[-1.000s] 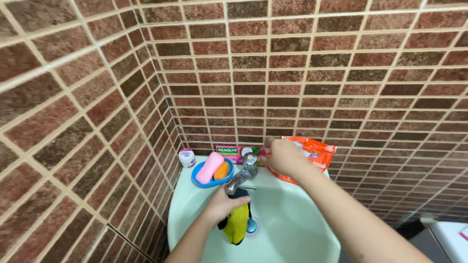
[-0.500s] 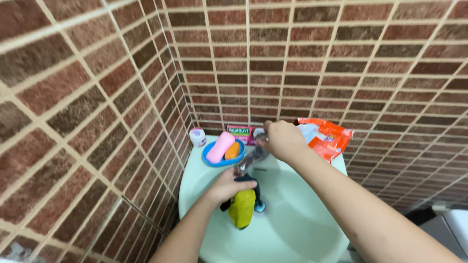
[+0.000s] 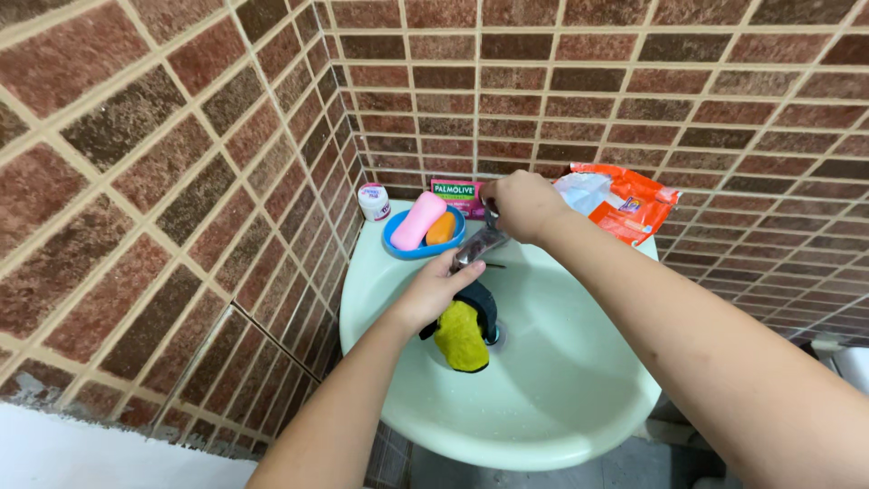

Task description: The person scrubs the bathroom floor and wall using a brush and a sponge. The person dips a brush into a bucket of water and scrubs the floor, then uses a sponge and soap to scrub the tiled wall.

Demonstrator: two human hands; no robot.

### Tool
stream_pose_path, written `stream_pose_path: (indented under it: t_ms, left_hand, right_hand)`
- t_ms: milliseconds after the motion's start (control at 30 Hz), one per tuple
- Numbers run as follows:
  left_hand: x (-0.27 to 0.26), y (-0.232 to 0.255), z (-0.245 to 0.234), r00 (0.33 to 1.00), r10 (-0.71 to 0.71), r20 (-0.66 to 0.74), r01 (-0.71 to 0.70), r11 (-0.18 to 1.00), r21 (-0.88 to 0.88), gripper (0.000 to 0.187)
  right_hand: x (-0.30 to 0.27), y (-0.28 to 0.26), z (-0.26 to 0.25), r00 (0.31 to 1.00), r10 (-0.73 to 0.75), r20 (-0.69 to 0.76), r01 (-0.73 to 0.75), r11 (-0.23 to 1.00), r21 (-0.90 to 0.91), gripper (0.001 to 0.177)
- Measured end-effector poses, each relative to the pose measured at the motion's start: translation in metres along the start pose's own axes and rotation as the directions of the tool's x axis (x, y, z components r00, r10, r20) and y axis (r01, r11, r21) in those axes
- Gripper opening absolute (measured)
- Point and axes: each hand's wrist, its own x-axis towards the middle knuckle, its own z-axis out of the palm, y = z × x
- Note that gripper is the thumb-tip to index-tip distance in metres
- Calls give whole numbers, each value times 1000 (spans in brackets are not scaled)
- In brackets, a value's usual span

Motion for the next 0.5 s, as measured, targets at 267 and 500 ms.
stream_pose_path:
  t_ms: [267,500]
  left_hand:
    - [11,-57,-7,999,-44,24,46,992,-118,61]
    - [38,-120,9,916,-107,-387,154,984,93,21]
  right_hand:
    - [-7,-10,-8,999,31,-36,-32,999,-42,35]
    - [-56,-41,16,949,226,218,-276,932,234,34]
